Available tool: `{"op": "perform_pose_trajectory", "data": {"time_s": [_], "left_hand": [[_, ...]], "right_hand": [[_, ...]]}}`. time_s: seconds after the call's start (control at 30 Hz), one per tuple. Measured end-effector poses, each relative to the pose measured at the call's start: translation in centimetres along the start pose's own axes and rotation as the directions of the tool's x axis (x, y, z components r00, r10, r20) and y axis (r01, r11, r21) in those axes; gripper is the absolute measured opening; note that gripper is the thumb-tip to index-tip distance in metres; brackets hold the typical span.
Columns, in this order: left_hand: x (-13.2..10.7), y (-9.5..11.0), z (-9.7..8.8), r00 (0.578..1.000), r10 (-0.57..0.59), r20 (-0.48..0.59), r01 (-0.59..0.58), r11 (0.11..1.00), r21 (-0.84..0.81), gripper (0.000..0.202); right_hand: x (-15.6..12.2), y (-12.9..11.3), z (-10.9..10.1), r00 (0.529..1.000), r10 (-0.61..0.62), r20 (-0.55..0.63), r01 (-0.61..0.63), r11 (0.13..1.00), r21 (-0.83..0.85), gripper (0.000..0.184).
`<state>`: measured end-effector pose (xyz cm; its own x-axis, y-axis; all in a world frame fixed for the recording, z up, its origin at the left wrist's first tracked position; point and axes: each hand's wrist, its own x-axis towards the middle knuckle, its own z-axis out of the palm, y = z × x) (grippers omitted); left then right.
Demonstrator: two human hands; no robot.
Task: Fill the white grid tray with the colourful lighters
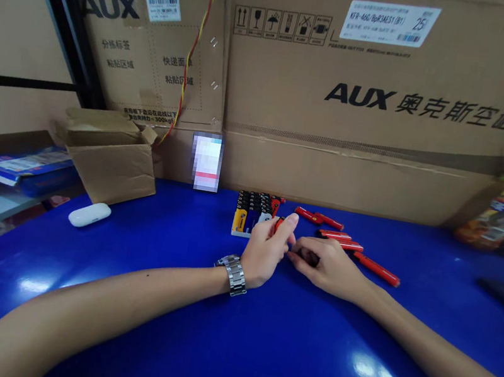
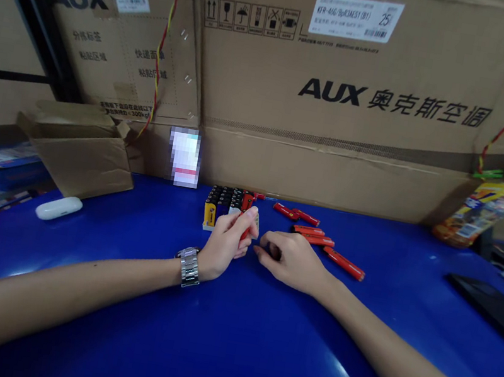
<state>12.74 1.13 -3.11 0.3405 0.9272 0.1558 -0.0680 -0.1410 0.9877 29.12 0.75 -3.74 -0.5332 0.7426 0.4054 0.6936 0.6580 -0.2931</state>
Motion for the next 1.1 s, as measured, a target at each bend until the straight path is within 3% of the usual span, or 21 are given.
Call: {"op": "perform_pose_trajectory", "data": {"time_s": [0.07,0.13,0.3,0.47,0.87,1.1], "left_hand": [[0.02,0.02,0.06,0.999,-0.045,0.011,0.045,0.998,-0.052,0.05],[0.04,-0.02,0.07,0.999,-0.054,-0.001,0.054,0.999,-0.004,0.05],[0.01,-0.12,-0.04,0.995,0.066,-0.078,-0.046,0.969,0.242,0.035],[-0.02,-0.13,-0.13,0.987,0.14,-0.075,-0.107,0.934,0.341,0.028],[-0.18,0.01,-0.04,0.983,0.173,-0.058,-0.146,0.937,0.317,0.041],[-0.19,0.16,0.01,0.986,0.163,-0.048,-0.13,0.907,0.401,0.032]], "right_hand": [[0.03,0.1,0.05,1.0,0.005,0.019,-0.005,1.0,0.006,0.019],[0.04,0.24,0.13,1.0,0.007,0.026,-0.007,1.0,-0.006,0.018],[0.02,0.47,0.29,1.0,0.008,0.016,-0.007,1.0,-0.028,0.019],[0.05,0.35,0.23,0.999,0.029,0.031,-0.029,1.0,-0.011,0.017],[-0.03,0.41,0.21,0.999,0.02,0.033,-0.02,1.0,-0.005,0.014],[0.05,0.22,0.02,0.997,0.044,0.07,-0.042,0.999,-0.031,0.012]]}}
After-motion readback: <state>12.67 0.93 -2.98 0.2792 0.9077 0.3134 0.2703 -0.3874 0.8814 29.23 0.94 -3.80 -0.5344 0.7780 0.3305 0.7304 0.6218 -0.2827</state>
